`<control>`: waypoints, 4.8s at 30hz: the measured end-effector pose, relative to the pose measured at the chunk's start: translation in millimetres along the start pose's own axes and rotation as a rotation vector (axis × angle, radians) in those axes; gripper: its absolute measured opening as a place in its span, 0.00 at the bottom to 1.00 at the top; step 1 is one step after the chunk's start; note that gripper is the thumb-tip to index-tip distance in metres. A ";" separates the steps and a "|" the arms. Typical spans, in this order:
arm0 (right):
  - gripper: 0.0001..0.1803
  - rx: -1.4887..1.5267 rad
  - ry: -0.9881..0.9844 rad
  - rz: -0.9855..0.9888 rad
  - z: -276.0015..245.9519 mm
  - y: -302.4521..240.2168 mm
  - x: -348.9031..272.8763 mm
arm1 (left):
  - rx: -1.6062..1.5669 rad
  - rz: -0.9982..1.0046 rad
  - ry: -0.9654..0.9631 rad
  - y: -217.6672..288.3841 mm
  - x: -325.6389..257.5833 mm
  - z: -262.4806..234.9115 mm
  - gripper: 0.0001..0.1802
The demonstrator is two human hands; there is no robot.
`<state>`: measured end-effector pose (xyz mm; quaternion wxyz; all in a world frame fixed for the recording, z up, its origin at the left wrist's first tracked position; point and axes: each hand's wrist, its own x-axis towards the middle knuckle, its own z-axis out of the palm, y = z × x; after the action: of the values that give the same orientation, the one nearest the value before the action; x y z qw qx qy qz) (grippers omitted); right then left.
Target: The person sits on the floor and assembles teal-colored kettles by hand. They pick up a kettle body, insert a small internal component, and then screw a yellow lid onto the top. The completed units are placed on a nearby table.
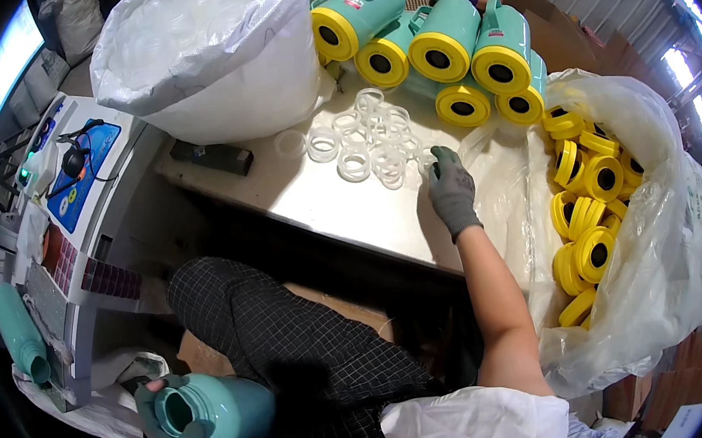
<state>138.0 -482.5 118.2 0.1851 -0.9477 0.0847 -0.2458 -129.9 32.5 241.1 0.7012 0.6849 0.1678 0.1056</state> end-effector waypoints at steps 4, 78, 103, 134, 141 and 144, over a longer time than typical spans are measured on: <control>0.12 -0.269 -0.137 0.131 7.7 15.0 22.3 | 0.252 0.001 -0.129 -0.8 7.2 -6.9 0.45; 0.22 0.958 -0.645 -1.256 -51.4 -349.4 -190.8 | 1.334 0.283 -0.473 50.5 34.5 -16.3 0.10; 0.59 1.013 -0.550 -0.178 -8.3 -195.6 -140.2 | 0.057 -0.014 0.386 -151.8 251.1 -128.2 0.46; 0.59 1.125 -0.547 -0.219 14.5 -210.4 -185.1 | -0.521 -0.016 0.382 -59.1 117.5 21.4 0.07; 0.61 1.164 -0.548 -0.243 19.0 -211.9 -192.5 | -0.647 -0.002 0.179 -61.7 111.4 35.8 0.07; 0.60 1.204 -0.607 -0.213 18.7 -212.7 -197.7 | -0.617 -0.061 0.231 -52.0 109.5 33.1 0.07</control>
<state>-9.0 -231.9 100.6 0.6704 -0.7096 -0.2164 0.0098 -20.7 41.2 179.5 0.8546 0.4185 0.2267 0.2074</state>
